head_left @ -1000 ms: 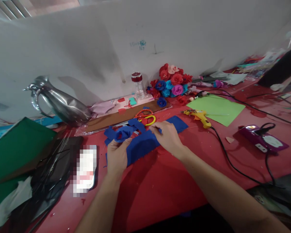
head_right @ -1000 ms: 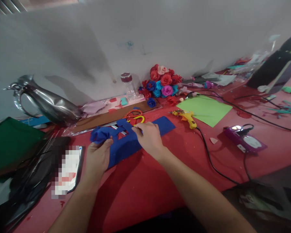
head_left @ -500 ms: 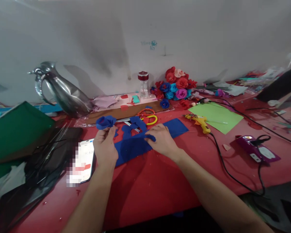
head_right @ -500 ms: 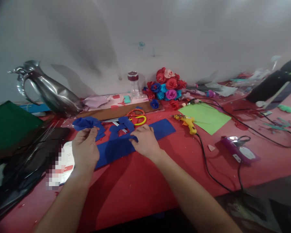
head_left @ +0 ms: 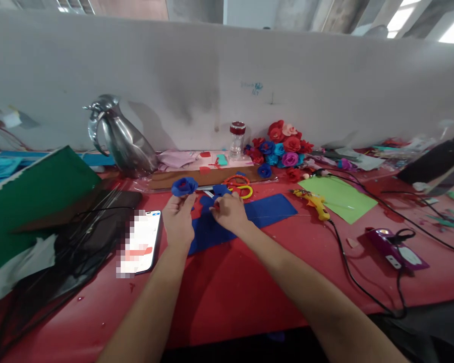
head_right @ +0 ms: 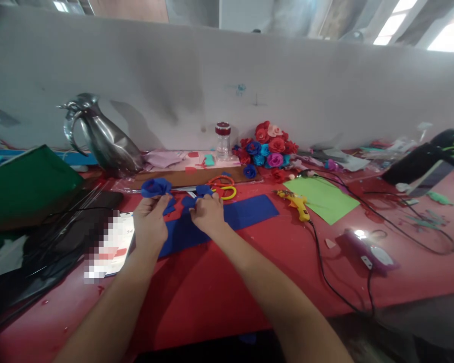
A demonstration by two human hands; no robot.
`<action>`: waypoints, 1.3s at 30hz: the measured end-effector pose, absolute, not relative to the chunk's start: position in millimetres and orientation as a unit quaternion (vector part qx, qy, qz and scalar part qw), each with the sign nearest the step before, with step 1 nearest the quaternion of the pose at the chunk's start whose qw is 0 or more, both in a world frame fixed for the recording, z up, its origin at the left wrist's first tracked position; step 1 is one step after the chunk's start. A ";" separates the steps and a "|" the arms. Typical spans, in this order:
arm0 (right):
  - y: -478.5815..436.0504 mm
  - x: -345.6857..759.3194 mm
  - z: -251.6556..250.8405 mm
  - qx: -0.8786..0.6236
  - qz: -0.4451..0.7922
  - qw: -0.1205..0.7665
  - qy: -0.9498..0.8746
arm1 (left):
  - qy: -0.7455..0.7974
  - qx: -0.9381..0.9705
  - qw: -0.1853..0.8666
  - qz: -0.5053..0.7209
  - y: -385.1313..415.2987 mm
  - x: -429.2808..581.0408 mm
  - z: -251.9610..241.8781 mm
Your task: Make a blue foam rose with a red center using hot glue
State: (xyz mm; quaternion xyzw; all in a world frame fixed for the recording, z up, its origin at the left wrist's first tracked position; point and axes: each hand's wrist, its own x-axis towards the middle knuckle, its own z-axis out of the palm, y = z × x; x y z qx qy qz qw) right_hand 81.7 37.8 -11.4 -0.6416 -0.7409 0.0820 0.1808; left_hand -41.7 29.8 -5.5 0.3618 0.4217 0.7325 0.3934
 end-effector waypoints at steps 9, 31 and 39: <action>46.9 95.8 -14.5 -0.633 0.132 0.268 -0.714 | 0.341 0.341 0.474 0.736 30.4 -37.7 -3.4; 7.6 143.5 4.4 -0.408 0.558 0.615 -0.380 | 0.346 0.223 0.707 0.575 10.1 -22.7 4.3; -10.8 128.9 6.4 -0.412 0.389 0.604 -0.560 | 0.389 0.302 0.665 0.561 -1.1 -8.2 3.0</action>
